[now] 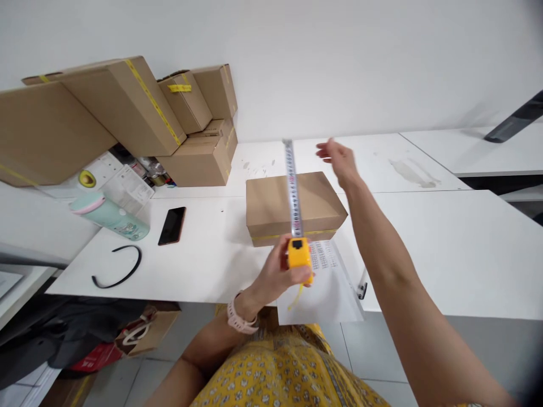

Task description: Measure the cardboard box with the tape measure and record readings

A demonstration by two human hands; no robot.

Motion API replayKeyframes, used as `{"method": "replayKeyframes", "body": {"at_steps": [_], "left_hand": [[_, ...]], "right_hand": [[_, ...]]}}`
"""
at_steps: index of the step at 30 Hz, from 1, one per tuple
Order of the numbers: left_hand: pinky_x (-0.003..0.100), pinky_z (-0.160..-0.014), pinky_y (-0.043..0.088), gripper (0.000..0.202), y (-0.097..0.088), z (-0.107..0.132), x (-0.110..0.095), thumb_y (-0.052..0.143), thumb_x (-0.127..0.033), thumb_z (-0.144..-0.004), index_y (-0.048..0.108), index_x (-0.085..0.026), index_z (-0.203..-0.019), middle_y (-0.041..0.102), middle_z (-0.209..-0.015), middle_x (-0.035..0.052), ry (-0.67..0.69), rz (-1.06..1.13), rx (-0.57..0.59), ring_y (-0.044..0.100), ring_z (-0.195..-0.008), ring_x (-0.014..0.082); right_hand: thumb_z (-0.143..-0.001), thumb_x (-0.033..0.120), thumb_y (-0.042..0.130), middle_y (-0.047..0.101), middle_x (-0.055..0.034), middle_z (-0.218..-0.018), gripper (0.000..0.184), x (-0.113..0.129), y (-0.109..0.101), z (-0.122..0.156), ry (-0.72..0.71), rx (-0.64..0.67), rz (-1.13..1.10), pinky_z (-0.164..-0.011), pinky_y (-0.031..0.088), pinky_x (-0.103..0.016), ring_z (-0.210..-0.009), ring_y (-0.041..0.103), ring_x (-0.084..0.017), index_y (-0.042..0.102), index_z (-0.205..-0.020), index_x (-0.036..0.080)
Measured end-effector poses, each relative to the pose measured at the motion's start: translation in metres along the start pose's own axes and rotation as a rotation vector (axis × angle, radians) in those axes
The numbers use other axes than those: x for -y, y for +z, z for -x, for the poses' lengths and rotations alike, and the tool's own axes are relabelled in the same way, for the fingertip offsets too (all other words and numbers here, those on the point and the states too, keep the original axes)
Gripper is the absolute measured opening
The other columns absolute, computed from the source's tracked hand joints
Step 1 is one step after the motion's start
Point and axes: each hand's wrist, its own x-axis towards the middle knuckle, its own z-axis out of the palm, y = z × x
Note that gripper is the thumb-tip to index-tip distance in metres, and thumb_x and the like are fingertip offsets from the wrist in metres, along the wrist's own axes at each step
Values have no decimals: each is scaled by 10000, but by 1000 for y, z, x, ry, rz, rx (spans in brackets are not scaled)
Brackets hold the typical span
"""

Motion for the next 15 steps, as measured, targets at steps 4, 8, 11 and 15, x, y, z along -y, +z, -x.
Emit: {"method": "replayKeyframes", "body": {"at_steps": [4,8,11,15], "left_hand": [[333,-769,608,753,-48,34,14,866,-377,-746,456,-277,-1370,634,-1112,40,211,-245,-337,684,-910,194],[332,-681,613,650,-77,29,29,843,-454,-724,497,-245,-1233,608,-985,-1,163,-180,-470,686,-781,173],[322,-597,605,628,-86,11,21,839,-478,-694,504,-231,-1164,604,-959,-2,162,-149,-422,707,-715,185],[290,-528,590,629,-99,-11,-17,844,-463,-674,516,-227,-1156,624,-1043,24,279,-165,-398,706,-660,166]], "right_hand": [[-969,779,344,632,-52,-711,679,-25,-52,56,75,-261,69,-742,527,-368,-718,609,-198,741,-969,227],[-961,792,336,673,-40,-735,727,-48,-57,122,173,-63,143,-702,538,-373,-674,617,-203,708,-1263,244],[-955,776,386,714,-53,-896,709,-38,-45,138,101,12,150,-717,540,-380,-762,641,-220,634,-1404,286],[-884,719,599,658,-26,-836,607,-5,-39,113,-16,-20,190,-711,517,-374,-764,595,-213,702,-1296,285]]}}
